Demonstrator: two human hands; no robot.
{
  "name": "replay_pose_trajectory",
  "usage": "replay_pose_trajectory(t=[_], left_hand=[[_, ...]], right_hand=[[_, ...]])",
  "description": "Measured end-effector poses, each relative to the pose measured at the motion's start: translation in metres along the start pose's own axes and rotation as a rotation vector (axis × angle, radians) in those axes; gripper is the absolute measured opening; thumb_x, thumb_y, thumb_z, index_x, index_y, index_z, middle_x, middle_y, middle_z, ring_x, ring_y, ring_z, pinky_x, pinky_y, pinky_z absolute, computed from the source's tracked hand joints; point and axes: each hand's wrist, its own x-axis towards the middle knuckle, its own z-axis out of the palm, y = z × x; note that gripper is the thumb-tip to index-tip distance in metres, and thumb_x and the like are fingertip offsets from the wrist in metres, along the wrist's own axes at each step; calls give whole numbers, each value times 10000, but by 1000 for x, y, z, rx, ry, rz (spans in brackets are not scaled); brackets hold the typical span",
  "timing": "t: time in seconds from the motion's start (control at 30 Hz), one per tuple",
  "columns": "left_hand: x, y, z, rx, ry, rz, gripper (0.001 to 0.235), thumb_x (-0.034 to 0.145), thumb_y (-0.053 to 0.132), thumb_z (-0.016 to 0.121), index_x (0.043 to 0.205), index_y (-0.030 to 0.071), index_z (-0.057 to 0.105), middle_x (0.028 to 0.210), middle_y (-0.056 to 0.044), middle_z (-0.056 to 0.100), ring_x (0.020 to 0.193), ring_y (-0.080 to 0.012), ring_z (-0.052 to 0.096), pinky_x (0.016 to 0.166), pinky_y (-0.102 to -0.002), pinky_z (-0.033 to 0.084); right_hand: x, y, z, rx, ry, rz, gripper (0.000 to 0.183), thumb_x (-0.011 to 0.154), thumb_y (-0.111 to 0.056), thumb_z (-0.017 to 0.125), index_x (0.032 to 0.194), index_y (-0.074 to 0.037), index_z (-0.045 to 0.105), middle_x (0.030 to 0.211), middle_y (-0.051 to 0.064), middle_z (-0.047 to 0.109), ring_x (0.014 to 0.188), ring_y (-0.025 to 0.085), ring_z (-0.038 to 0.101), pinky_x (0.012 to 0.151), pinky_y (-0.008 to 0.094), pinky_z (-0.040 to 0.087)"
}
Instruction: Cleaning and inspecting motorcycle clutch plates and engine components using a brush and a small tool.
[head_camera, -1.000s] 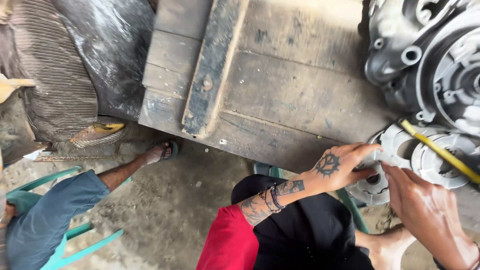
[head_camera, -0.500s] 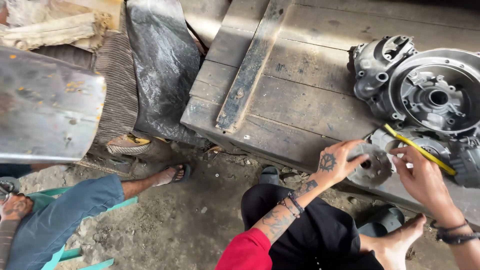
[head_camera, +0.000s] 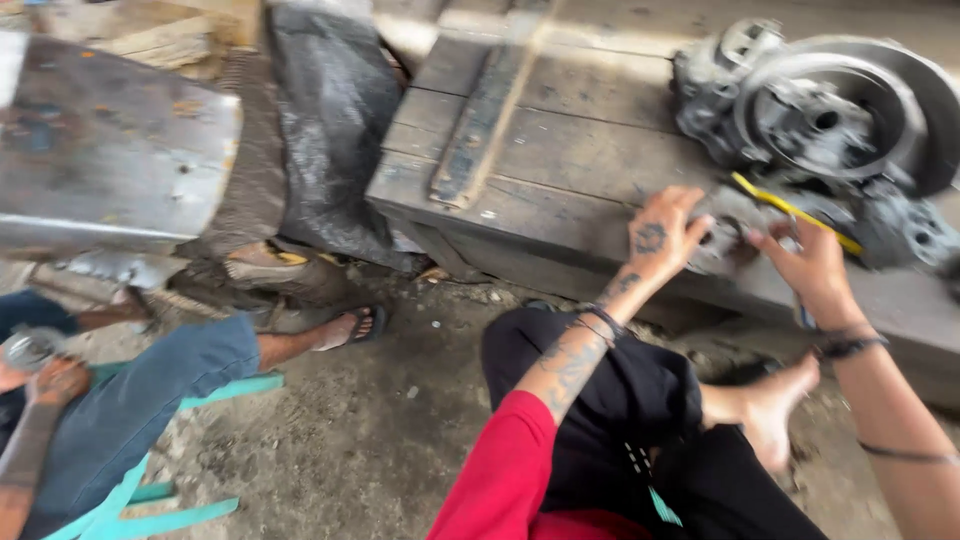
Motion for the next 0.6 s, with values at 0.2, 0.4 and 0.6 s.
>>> replay_pose_trajectory(t=[0.2, 0.4, 0.6], left_hand=[[0, 36, -15, -538, 320, 109, 359, 1089, 374, 598, 1389, 186, 658, 1389, -57, 647, 1374, -260, 566, 1199, -396, 413], [-65, 167, -146, -2377, -574, -581, 831, 922, 845, 586, 1277, 100, 687, 1337, -235, 640, 1222, -305, 655, 1108, -421, 476], [-125, 195, -192, -2626, -588, -598, 716, 993, 553, 598, 1568, 152, 451, 1635, -257, 316, 1472, -499, 341, 1045, -789, 360]], right_hand=[[-35, -91, -62, 854, 79, 104, 105, 1021, -108, 745, 997, -62, 653, 642, -24, 427, 428, 14, 368, 399, 170, 269], [-118, -206, -118, 875, 45, -45, 127, 932, -33, 768, 984, 20, 666, 631, 24, 463, 419, 11, 427, 388, 169, 323], [-191, -270, -172, 415, 142, -291, 241, 1057, -175, 679, 1236, -27, 741, 922, 118, 599, 452, 55, 445, 459, 207, 353]])
